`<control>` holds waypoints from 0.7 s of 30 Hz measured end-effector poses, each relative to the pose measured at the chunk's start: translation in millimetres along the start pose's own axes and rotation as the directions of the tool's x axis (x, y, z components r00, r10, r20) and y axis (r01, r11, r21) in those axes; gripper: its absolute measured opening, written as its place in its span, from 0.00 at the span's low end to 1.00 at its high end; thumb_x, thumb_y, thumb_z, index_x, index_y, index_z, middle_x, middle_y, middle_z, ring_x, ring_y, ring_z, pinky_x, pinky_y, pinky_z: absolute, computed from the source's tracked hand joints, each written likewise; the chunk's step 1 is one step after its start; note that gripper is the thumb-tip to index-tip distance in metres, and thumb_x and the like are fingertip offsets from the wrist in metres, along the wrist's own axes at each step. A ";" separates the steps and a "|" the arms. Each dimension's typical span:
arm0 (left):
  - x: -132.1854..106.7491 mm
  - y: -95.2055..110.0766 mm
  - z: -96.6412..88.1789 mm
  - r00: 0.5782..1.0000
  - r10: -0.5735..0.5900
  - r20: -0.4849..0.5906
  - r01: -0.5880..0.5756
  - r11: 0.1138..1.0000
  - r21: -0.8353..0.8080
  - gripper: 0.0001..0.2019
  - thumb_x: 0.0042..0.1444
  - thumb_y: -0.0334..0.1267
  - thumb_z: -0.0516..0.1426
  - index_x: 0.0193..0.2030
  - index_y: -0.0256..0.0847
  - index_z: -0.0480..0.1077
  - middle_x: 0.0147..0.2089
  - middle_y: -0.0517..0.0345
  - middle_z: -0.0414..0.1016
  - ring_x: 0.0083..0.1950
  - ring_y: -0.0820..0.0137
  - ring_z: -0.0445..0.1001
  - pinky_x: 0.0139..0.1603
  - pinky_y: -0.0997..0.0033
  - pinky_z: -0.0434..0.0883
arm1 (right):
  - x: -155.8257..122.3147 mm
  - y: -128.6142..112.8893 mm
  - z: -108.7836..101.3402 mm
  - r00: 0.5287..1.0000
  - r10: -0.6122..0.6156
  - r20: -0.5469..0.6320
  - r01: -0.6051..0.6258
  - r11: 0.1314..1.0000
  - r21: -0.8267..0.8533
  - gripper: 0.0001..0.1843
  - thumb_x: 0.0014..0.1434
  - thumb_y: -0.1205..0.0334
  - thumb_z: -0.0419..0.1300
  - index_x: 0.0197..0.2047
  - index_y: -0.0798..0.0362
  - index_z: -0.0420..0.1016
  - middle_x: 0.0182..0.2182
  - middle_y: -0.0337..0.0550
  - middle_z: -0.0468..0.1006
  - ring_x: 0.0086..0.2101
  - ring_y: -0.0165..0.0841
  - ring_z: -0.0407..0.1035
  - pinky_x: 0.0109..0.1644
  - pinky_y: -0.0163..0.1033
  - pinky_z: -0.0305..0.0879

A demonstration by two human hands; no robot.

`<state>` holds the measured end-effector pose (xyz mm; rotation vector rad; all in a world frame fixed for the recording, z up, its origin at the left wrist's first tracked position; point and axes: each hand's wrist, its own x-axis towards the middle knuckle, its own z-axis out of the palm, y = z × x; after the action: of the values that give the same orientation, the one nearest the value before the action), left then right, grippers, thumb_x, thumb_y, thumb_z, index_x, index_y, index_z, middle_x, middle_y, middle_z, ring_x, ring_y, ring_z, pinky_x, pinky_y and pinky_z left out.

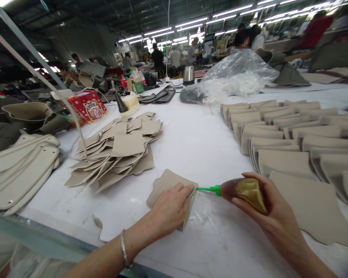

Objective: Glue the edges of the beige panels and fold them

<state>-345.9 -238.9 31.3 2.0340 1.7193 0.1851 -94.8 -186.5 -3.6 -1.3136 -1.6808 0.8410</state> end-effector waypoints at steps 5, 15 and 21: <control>0.6 0.2 0.5 1.000 -0.004 0.004 0.004 1.000 -0.020 0.22 0.66 0.34 0.44 0.65 0.45 0.64 0.49 0.53 0.74 0.49 0.63 0.74 0.52 0.65 0.69 | -1.2 -3.7 1.7 1.000 0.015 0.016 -0.016 1.000 0.025 0.31 0.52 0.43 0.67 0.55 0.45 0.67 0.43 0.41 0.75 0.40 0.42 0.72 0.46 0.43 0.69; 4.3 -30.6 -2.3 0.952 -0.159 -0.262 0.145 0.987 -0.071 0.22 0.59 0.37 0.50 0.59 0.35 0.68 0.55 0.45 0.71 0.58 0.60 0.69 0.61 0.62 0.64 | -32.6 -2.4 -28.4 0.858 0.479 0.187 -0.448 0.518 0.729 0.23 0.53 0.48 0.68 0.50 0.47 0.79 0.49 0.47 0.81 0.48 0.49 0.75 0.48 0.50 0.75; 17.0 -82.6 -11.0 0.880 -0.429 -0.206 0.411 0.903 -0.125 0.29 0.47 0.51 0.59 0.53 0.35 0.68 0.41 0.47 0.76 0.45 0.49 0.76 0.47 0.54 0.70 | -55.0 -11.9 -71.0 0.869 0.491 0.054 -0.292 0.423 0.858 0.15 0.62 0.47 0.62 0.45 0.44 0.83 0.47 0.46 0.82 0.45 0.45 0.78 0.46 0.48 0.76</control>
<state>-420.7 -210.9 2.1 1.5813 2.2150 0.3469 -29.6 -241.6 26.8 -0.9986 -0.5432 1.5041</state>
